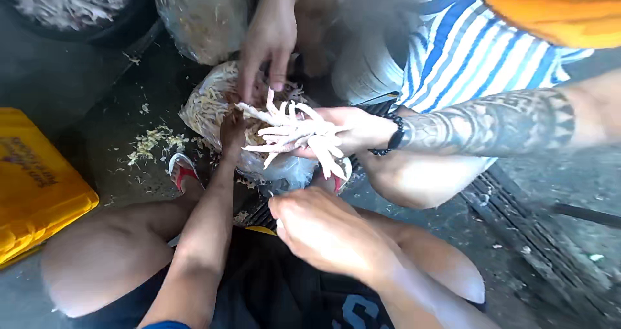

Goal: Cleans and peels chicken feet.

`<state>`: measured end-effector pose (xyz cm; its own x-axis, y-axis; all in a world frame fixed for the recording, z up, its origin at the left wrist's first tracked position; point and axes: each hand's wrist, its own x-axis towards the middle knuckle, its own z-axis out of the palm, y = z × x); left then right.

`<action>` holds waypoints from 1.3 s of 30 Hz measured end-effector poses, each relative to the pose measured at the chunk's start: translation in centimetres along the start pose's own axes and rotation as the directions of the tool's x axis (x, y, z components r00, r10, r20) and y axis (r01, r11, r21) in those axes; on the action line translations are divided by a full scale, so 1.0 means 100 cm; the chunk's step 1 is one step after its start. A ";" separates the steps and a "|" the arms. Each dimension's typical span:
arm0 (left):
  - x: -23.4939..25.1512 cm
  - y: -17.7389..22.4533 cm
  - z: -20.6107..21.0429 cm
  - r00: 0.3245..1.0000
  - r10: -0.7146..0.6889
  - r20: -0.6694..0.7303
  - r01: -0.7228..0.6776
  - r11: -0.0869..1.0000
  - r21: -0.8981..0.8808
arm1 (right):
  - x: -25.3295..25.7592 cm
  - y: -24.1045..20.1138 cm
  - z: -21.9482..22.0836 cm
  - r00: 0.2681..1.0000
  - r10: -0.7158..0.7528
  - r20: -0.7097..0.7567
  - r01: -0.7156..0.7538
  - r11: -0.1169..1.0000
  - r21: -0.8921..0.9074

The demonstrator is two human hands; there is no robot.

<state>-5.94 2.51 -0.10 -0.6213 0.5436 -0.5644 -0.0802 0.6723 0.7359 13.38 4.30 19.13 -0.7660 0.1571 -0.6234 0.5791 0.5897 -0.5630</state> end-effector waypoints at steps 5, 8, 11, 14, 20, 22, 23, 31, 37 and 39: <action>-0.058 -0.042 -0.044 0.968 0.249 -0.039 -0.250 0.929 -0.272 | 0.001 -0.005 0.002 0.993 0.103 -0.061 -0.102 0.995 0.022; -0.092 -0.015 -0.092 0.947 0.308 0.088 -0.297 0.947 -0.121 | 0.003 -0.004 0.007 0.984 0.119 -0.134 -0.115 0.993 0.041; -0.130 0.018 -0.128 0.909 0.306 0.282 -0.310 0.950 -0.033 | 0.006 -0.002 0.016 0.943 0.089 -0.320 -0.059 0.993 0.102; -0.159 0.044 -0.140 0.849 0.294 0.439 -0.275 0.955 -0.107 | 0.009 -0.010 0.025 0.898 0.064 -0.435 -0.029 0.996 0.087; -0.181 0.060 -0.134 0.788 0.240 0.566 -0.184 0.971 -0.155 | 0.016 -0.029 0.045 0.898 0.065 -0.434 -0.071 0.997 0.002; -0.173 0.051 -0.129 0.808 0.262 0.528 -0.182 0.963 -0.199 | 0.017 -0.025 0.048 0.909 0.039 -0.415 -0.038 0.999 0.012; -0.169 0.046 -0.125 0.824 0.267 0.499 -0.175 0.959 -0.224 | 0.017 -0.022 0.048 0.913 0.027 -0.408 -0.019 1.000 0.025; -0.160 0.037 -0.116 0.857 0.303 0.416 -0.216 0.945 -0.243 | 0.017 -0.005 0.047 0.836 -0.205 -0.510 0.276 0.959 0.068; -0.157 0.049 -0.122 0.877 0.326 0.353 -0.231 0.930 -0.286 | 0.024 -0.016 0.036 0.791 -0.045 -0.611 0.276 0.916 0.290; -0.152 0.051 -0.122 0.869 0.378 0.320 -0.292 0.913 -0.285 | 0.024 -0.018 0.028 0.811 0.064 -0.581 0.187 0.913 0.362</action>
<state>-6.40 -8.46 16.79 -0.3203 0.8873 -0.3318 -0.1133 0.3119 0.9433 11.28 1.35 17.14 -0.7464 0.6256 -0.2269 0.4869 0.2809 -0.8270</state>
